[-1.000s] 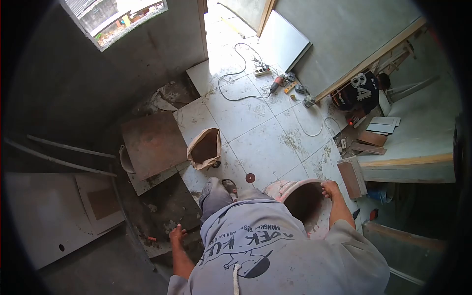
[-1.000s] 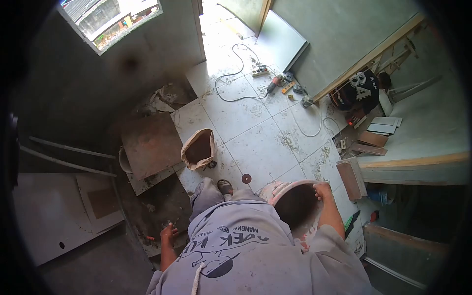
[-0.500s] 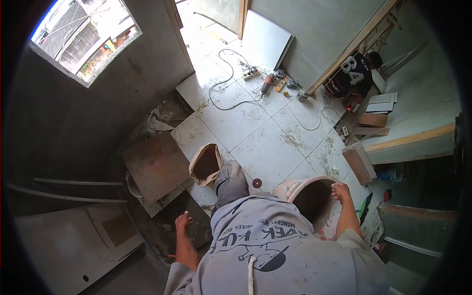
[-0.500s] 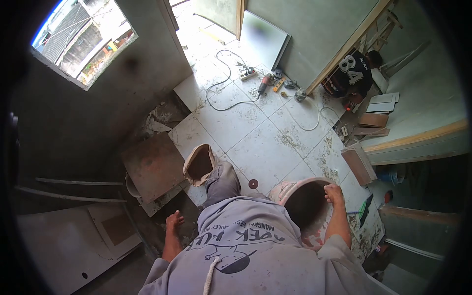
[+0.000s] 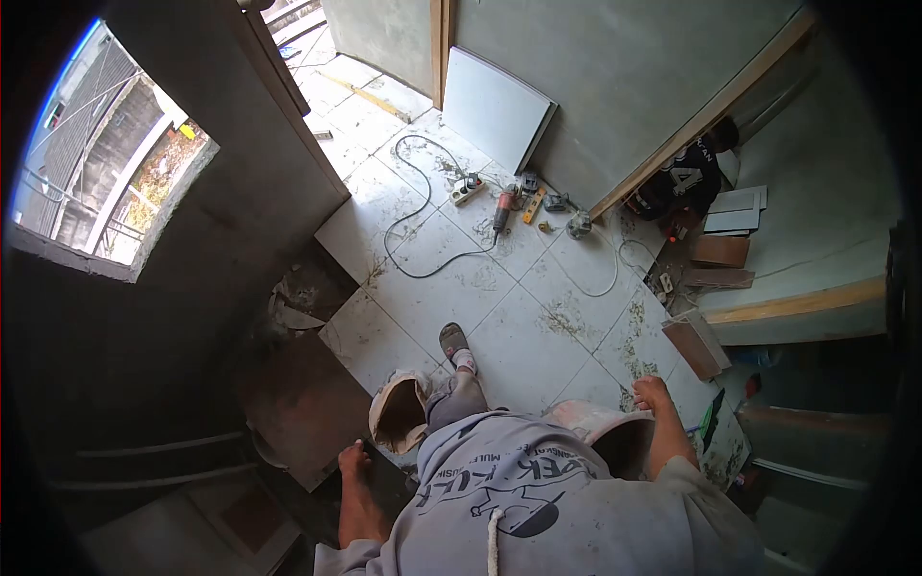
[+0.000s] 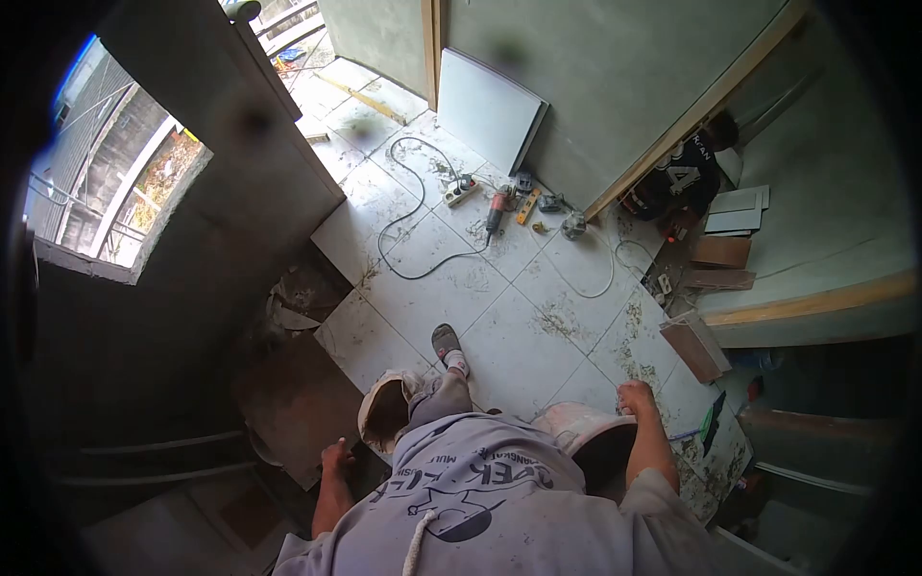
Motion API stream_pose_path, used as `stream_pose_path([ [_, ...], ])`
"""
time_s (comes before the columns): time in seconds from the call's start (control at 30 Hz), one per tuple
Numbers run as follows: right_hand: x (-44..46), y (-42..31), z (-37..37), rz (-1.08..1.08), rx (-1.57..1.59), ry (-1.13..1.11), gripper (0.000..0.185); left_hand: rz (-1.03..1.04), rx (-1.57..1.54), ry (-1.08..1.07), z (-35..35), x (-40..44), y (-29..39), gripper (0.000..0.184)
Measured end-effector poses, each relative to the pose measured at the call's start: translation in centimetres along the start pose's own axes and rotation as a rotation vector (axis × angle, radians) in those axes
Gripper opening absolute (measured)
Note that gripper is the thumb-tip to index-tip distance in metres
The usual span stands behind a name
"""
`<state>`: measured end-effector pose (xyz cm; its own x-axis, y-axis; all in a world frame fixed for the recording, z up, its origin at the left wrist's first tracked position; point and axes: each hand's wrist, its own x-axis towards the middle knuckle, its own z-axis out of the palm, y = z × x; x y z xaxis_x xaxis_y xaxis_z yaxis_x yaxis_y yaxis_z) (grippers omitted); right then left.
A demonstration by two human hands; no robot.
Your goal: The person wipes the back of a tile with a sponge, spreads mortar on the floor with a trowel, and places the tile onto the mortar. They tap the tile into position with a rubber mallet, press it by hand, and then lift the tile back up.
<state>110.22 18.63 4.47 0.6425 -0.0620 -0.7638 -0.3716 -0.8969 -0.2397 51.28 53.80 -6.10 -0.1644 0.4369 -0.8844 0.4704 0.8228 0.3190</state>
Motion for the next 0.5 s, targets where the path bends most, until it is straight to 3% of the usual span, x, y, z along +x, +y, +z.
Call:
stream_pose_path([
  [0.1,4.3,-5.0,-1.8,-0.069,0.002,0.019,0.024,0.084,-0.074,0.049,2.7,1.1,8.9,0.028],
  [0.3,4.2,-16.1,-0.7,-0.255,0.32,0.129,0.027,0.412,0.008,0.02,5.4,1.7,27.3,0.031],
  [0.5,7.0,-16.8,5.2,0.052,0.11,-0.086,0.026,0.464,-0.021,0.075,7.0,3.3,37.3,0.034],
])
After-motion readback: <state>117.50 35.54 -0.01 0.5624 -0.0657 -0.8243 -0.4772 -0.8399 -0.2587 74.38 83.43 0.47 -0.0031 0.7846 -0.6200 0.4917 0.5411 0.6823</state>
